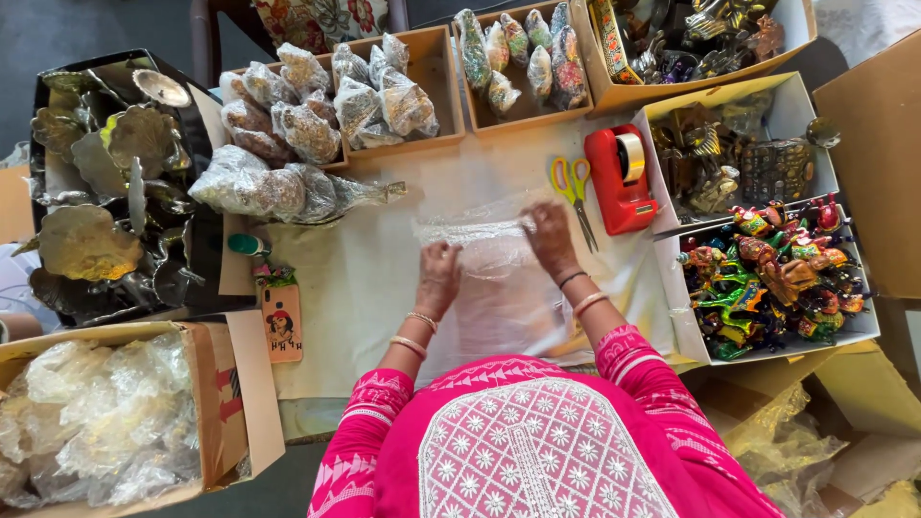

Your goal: The person wraps small decorative items and rectangular boxes in bubble wrap. They pick up items from boxes, place them on a sheet of bubble wrap, fold the wrap around the items, and secure them with rubber bands. The wrapped items are then placed into a cardboard box.

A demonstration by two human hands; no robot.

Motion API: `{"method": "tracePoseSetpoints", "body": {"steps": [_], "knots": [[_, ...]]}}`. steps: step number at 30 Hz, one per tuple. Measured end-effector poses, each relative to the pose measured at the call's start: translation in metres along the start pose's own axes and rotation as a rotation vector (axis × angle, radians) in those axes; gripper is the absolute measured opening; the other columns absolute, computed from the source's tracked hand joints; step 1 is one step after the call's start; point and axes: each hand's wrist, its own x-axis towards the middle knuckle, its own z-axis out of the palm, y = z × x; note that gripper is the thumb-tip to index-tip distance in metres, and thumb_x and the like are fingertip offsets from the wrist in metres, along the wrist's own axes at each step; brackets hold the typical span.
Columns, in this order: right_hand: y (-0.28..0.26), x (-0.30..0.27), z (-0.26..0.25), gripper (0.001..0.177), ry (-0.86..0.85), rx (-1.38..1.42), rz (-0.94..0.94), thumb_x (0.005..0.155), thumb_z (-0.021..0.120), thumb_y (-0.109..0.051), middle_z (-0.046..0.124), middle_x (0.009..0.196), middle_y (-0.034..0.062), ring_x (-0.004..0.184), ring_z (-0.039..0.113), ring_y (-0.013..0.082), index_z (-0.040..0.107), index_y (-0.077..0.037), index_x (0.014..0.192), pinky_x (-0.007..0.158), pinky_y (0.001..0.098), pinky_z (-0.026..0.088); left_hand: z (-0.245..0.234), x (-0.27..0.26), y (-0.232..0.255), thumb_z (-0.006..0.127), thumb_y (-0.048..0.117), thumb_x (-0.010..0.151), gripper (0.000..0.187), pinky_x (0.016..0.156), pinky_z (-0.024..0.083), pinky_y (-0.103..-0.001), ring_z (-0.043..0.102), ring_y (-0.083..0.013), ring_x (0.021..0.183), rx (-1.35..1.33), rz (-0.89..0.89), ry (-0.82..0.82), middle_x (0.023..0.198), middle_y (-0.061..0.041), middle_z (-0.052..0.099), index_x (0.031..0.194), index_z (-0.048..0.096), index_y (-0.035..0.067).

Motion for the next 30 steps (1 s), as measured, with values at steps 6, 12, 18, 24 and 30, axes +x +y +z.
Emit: {"method": "tracePoseSetpoints", "body": {"steps": [6,12,18,24,30], "knots": [[-0.007,-0.043,-0.016,0.066,-0.273,-0.056,-0.014,0.07,0.088,-0.036,0.05,0.14,0.0107,0.131,0.042,0.0366,0.063,-0.022,0.129,0.11,0.051,0.036,-0.011,-0.029,-0.004,0.076,0.022,0.081,0.036,0.099,0.037,-0.052,0.05,-0.0376,0.108,0.194,0.224,-0.268,0.108,-0.013,0.06,0.116,0.069,0.02],[-0.013,-0.04,-0.046,0.093,-0.376,-0.148,0.105,0.055,0.093,-0.042,0.042,0.145,0.0166,0.136,0.031,0.0383,0.058,-0.019,0.137,0.111,0.055,0.028,-0.017,-0.049,-0.009,0.077,0.033,0.089,0.02,0.101,0.035,-0.055,0.052,-0.0323,0.107,0.251,0.07,-0.379,0.098,-0.009,0.06,0.092,0.069,0.015],[-0.007,-0.041,0.002,0.083,-0.29,-0.163,-0.042,0.077,0.089,-0.05,0.044,0.154,0.0118,0.144,0.036,0.0332,0.051,-0.02,0.144,0.119,0.0506,0.031,0.016,-0.04,-0.022,0.08,0.03,0.092,0.041,0.119,0.039,-0.052,0.048,-0.0357,0.13,0.08,0.067,-0.293,0.126,-0.012,0.055,0.125,0.06,0.015],[0.001,-0.007,0.004,0.116,-0.549,-0.163,-0.078,0.055,0.094,-0.051,0.034,0.159,0.0144,0.148,0.025,0.039,0.041,-0.019,0.153,0.121,0.0506,0.024,0.011,-0.002,-0.043,0.095,0.062,0.05,0.137,0.118,-0.004,-0.069,-0.01,-0.0509,0.152,0.264,-0.077,-0.59,0.169,-0.021,0.0,0.161,0.021,0.032],[0.028,-0.014,-0.012,0.125,-0.509,-0.139,0.067,0.049,0.097,-0.05,0.03,0.16,0.0162,0.15,0.023,0.0391,0.038,-0.018,0.155,0.122,0.0501,0.023,-0.018,0.0,-0.065,0.089,0.07,0.046,0.141,0.121,-0.007,-0.067,-0.011,-0.0446,0.156,0.281,-0.114,-0.601,0.173,-0.011,0.002,0.163,0.019,0.033]]}}
